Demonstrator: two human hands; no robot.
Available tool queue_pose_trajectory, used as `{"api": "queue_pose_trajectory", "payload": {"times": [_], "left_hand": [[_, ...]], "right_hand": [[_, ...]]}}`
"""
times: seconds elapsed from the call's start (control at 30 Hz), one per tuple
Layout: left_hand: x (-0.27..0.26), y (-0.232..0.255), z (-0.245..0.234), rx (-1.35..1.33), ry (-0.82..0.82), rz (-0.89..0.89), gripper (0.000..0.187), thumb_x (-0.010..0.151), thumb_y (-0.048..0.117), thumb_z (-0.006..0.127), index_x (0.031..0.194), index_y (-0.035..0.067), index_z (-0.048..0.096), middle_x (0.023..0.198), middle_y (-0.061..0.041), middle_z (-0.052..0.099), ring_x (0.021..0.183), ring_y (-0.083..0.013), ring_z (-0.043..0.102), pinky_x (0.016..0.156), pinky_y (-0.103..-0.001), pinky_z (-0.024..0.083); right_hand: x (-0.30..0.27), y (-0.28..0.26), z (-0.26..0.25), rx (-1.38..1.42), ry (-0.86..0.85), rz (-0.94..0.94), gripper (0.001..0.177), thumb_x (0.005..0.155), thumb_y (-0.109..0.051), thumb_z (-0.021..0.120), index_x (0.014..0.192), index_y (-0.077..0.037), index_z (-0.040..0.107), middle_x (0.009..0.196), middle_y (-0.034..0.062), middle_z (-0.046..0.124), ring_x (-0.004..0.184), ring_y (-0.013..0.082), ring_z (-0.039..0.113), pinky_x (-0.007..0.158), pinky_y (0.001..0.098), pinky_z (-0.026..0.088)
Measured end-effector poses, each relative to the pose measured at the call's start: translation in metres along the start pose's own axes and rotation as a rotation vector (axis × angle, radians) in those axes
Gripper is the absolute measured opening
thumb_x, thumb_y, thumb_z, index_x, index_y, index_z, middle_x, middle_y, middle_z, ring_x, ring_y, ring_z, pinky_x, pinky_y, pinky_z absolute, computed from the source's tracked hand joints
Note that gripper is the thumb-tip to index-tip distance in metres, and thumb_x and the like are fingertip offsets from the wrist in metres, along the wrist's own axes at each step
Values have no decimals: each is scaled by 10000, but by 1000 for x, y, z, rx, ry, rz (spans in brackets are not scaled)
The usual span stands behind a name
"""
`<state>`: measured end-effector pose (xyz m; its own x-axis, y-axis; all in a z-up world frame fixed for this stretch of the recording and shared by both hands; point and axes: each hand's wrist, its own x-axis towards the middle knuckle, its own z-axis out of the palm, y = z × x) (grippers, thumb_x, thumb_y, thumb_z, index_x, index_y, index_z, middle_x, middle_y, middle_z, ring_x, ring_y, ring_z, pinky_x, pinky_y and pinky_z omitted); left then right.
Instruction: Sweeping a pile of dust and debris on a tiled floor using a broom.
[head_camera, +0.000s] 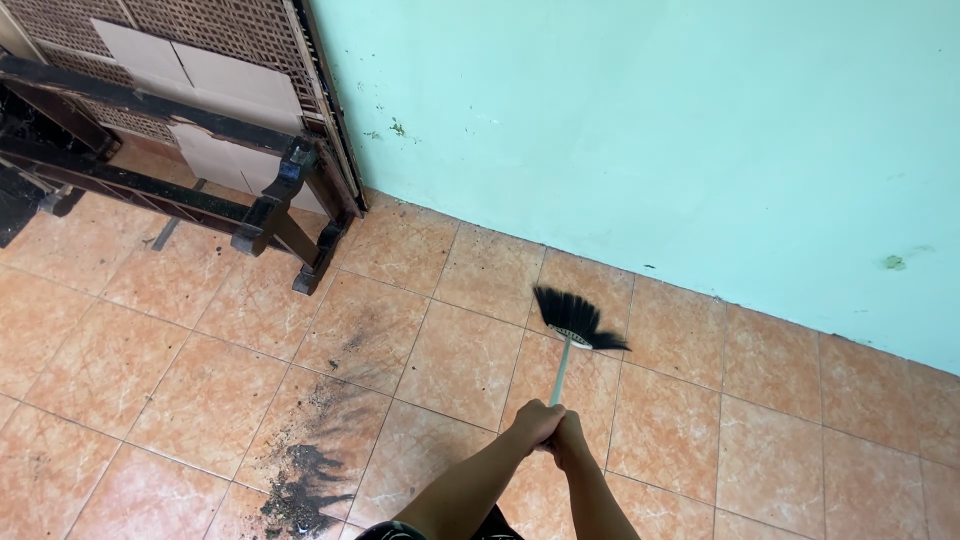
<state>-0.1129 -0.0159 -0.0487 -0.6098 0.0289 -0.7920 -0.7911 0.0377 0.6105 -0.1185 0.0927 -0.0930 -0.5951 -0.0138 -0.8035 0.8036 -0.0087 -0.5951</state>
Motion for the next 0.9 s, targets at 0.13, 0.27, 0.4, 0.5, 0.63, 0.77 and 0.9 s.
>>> {"api": "queue_pose_trajectory", "payload": {"times": [0.13,0.27,0.4,0.5,0.63,0.77,0.9], "left_hand": [[40,-21,2,-18,62,-8,514,932,406,598,1084,-83,635,925,-219,710,646,-252,706,496,-378,540],[69,-33,3,-149,82,2,526,978,392,571,1048,-122,658,809,-198,686,562,-219,661,439,-347,514],[69,-27,-3,-297,68,-33,490,997,378,557,1015,-107,626,737,-173,630,508,-229,589,387,-366,417],[60,-7,-8,-432,62,-96,450,1006,382,551,986,-66,577,726,-160,597,506,-223,574,392,-361,424],[52,17,-6,-510,109,-146,495,977,403,595,1015,-90,569,770,-196,626,519,-253,625,437,-382,544],[-2,74,-2,-321,203,-158,514,843,380,735,1129,-27,607,917,-193,696,592,-238,703,495,-366,616],[7,88,36,-193,290,-230,691,820,441,799,1211,-30,478,1078,-165,631,719,-235,712,534,-362,612]], "right_hand": [[8,-19,6,30,-65,120,341,967,-248,448,964,66,578,698,189,622,507,272,604,430,371,515],[33,-19,3,-39,-185,152,348,967,-265,458,909,60,567,660,179,585,464,269,581,411,381,496],[24,-39,13,-224,-270,45,299,950,-198,477,894,74,589,639,179,593,455,272,585,407,393,482],[37,-45,15,-306,-322,32,261,946,-162,495,891,74,593,633,154,580,467,249,580,408,370,459],[15,-73,17,-365,-315,-12,266,969,-187,515,920,53,619,634,131,579,459,201,537,396,329,358],[-25,-106,15,-210,-263,-5,328,942,-182,482,1063,-6,731,637,85,615,430,144,480,376,278,274],[-27,-116,-2,-224,-296,-132,342,933,-178,528,1134,-13,750,680,72,657,427,111,422,371,265,259]]}}
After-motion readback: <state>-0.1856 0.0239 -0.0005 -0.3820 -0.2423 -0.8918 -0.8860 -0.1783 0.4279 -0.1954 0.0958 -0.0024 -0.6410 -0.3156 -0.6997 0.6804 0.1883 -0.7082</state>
